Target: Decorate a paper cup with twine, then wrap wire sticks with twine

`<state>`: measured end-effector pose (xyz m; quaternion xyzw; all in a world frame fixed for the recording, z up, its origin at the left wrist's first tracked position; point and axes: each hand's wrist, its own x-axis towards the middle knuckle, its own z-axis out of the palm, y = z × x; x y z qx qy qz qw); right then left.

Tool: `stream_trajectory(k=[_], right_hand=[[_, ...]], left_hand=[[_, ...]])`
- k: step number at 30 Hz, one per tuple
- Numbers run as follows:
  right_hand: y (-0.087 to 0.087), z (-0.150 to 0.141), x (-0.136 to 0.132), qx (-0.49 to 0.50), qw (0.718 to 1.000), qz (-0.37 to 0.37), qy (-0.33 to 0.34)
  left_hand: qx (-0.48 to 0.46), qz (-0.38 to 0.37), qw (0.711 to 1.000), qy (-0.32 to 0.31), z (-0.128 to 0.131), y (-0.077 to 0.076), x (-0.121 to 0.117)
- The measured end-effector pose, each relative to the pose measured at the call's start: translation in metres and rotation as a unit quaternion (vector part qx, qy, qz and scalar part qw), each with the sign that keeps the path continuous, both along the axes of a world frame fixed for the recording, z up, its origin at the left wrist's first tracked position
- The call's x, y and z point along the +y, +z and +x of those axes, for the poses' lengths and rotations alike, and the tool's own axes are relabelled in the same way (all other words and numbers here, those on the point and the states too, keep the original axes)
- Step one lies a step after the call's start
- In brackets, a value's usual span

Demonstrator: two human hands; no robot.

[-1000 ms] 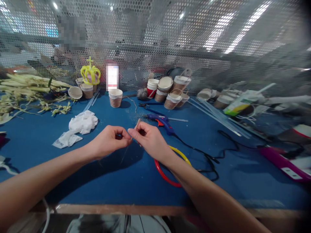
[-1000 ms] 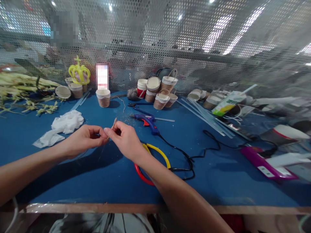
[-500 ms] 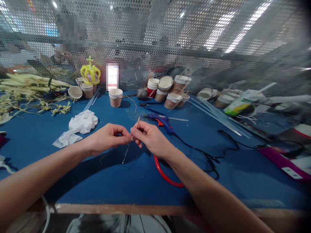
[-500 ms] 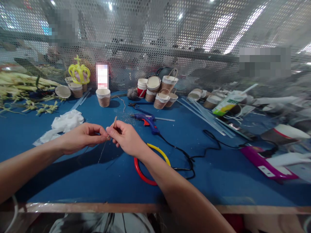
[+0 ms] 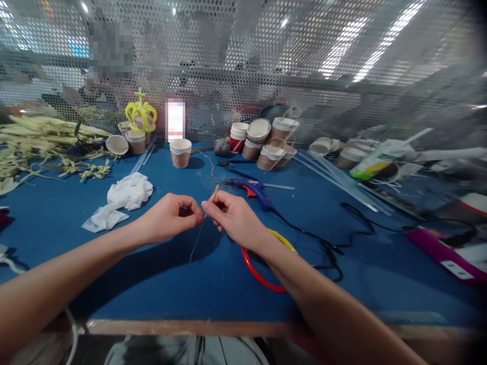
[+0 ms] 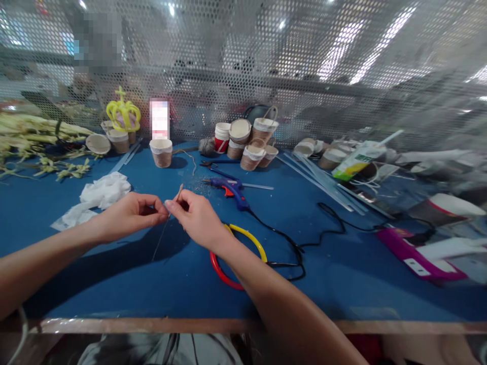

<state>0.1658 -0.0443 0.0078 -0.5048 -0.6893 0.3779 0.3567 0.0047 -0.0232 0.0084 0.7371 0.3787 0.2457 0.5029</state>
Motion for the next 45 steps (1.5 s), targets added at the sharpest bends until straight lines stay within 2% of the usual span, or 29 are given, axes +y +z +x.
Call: stream_trajectory(k=[8, 13, 15, 22, 29, 37, 40, 45], right_hand=[[-0.0025, -0.0044, -0.0034, -0.009, 0.998, 0.038, -0.039], [-0.0001, -0.0028, -0.0029, 0.112, 0.991, -0.027, 0.065], [0.0004, -0.0013, -0.0022, 0.129, 0.987, -0.051, 0.075], [-0.0003, 0.0006, -0.0007, 0.077, 0.996, -0.033, 0.026], [-0.0018, -0.0006, -0.0004, 0.004, 1.000, 0.031, -0.005], [-0.0036, -0.0023, -0.0009, 0.008, 0.999, 0.027, -0.026], [-0.0028, -0.0023, -0.0011, 0.035, 0.999, 0.009, -0.015], [-0.0020, -0.0024, -0.0013, 0.143, 0.987, -0.047, 0.060]], left_hand=[[-0.038, -0.057, 0.997, 0.031, 0.0037, -0.0029, -0.0039], [-0.072, -0.151, 0.986, 0.006, 0.0024, 0.0010, -0.0051], [-0.080, -0.174, 0.981, -0.001, 0.0019, 0.0023, -0.0048], [-0.050, -0.116, 0.992, 0.021, 0.0021, 0.0017, -0.0043], [-0.054, -0.088, 0.994, 0.029, 0.0024, -0.0003, -0.0054], [-0.056, -0.083, 0.995, 0.028, 0.0024, -0.0020, -0.0061], [-0.066, -0.109, 0.992, 0.023, 0.0024, -0.0013, -0.0056], [-0.094, -0.202, 0.975, 0.013, 0.0013, 0.0012, -0.0047]])
